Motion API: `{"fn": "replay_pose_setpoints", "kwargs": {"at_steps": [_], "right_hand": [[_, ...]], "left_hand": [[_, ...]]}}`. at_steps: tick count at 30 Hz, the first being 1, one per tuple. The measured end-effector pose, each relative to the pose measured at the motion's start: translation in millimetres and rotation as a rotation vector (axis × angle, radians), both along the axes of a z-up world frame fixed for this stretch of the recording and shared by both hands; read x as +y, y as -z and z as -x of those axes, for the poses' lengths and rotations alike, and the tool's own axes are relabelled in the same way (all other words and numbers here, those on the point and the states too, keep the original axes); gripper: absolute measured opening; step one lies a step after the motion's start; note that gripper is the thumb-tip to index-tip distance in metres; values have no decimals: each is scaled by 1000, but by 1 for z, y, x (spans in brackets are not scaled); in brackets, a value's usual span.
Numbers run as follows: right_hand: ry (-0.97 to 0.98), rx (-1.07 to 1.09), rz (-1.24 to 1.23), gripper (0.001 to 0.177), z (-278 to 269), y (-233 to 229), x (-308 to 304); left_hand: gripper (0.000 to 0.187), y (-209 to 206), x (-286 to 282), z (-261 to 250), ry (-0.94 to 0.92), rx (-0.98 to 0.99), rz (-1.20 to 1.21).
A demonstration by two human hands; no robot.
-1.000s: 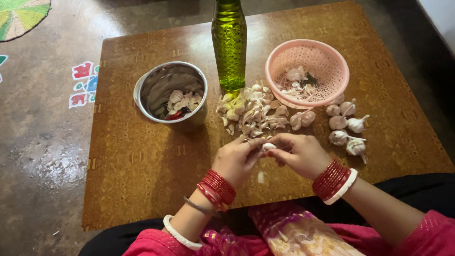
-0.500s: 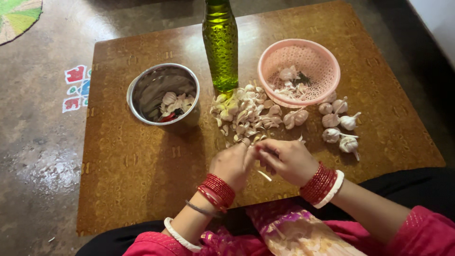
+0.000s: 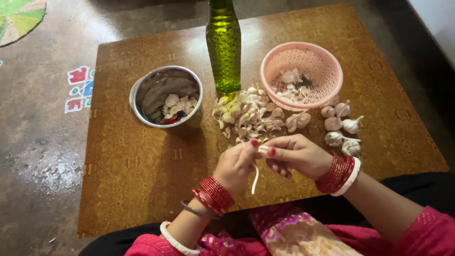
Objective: The person peels garlic cloves by hand, separating the skins and placing the peeled cloves into a metal bowl on a wooden table.
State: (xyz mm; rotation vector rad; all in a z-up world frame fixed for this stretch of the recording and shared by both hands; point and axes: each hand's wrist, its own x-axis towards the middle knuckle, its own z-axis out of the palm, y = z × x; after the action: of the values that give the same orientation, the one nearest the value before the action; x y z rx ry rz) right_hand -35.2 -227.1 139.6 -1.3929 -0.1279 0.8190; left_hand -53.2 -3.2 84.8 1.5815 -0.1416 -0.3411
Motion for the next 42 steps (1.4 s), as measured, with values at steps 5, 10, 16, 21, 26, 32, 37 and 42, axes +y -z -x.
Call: {"fn": "replay_pose_setpoints", "kwargs": {"at_steps": [5,10,16,21,26,32,37,42], "right_hand": [[111,182,-215,31,-11,-8,2],[282,103,-2,35,-26,-22,13],[339,-398,353,17,-77,-68,96],[275,-573,406,16,-127,-73,160],[312,-501,97,21,-147,-51,176],[312,-1115,557,38,-116,-52,173],[217,-788,729,40,-67,-12,125],[-44,-1226,611,54,-16,24,93]], "left_hand": [[32,38,1,-23,-106,300,301],[22,83,7,-31,-304,-160,-471],[36,131,11,-60,-431,334,252],[26,162,22,-81,-415,667,431],[21,169,17,-92,-363,741,544],[15,166,17,-88,-391,773,529],[22,155,15,-89,-328,679,905],[39,68,17,-53,-474,756,902]]}}
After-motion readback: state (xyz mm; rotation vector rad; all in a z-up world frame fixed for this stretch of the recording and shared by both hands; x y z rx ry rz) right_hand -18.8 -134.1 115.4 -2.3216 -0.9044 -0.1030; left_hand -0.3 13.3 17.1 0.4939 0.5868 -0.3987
